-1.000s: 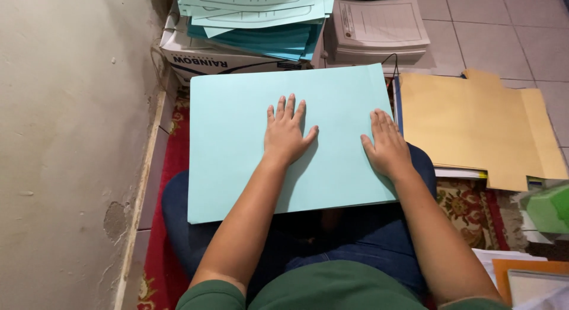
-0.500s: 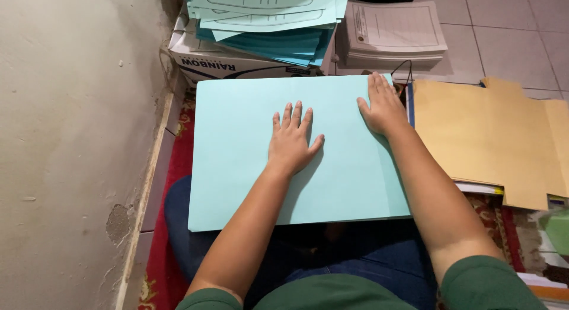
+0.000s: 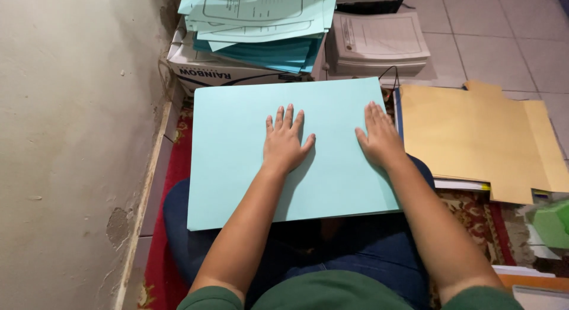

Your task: The person sits on the floor and repeatedly folds a light blue document cover in half. They smooth the crease with their hands, unfold the cover to reveal a printed form, and then refold it. This folding and unfolding process is repeated several times.

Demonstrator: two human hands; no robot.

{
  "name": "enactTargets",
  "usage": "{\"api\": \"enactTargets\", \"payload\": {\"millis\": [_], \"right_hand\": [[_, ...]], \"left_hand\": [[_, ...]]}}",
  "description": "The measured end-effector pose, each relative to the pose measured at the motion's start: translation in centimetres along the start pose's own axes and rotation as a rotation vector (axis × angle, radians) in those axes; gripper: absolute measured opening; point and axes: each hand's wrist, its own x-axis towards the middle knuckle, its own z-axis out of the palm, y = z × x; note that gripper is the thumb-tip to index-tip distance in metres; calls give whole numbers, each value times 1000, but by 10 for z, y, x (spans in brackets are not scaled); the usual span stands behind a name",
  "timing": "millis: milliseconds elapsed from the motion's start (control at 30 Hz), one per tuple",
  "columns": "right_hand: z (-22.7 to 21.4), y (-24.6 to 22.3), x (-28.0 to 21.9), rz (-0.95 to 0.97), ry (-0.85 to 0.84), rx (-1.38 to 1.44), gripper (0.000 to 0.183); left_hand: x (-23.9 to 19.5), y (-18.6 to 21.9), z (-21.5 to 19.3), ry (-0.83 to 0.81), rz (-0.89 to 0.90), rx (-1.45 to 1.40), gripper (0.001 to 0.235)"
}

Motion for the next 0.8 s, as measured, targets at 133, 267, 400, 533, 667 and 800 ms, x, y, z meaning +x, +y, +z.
{"api": "enactTargets", "payload": {"millis": [133, 267, 400, 533, 667, 800], "right_hand": [[19, 7, -36, -38, 42, -38, 77], [25, 12, -39, -61, 60, -77, 77], [26, 16, -6, -81, 72, -45, 83], [9, 8, 44, -30, -4, -37, 84], [11, 6, 85, 19, -17, -35, 84], [9, 3, 91, 36, 14, -11, 84]], "left_hand": [[-2, 1, -3, 10, -4, 10, 73], [-2, 2, 1, 11, -14, 24, 74], [0, 1, 1, 6, -22, 19, 73], [2, 2, -2, -1, -32, 17, 72], [0, 1, 1, -5, -40, 22, 72], [2, 1, 2, 23, -47, 18, 70]]}}
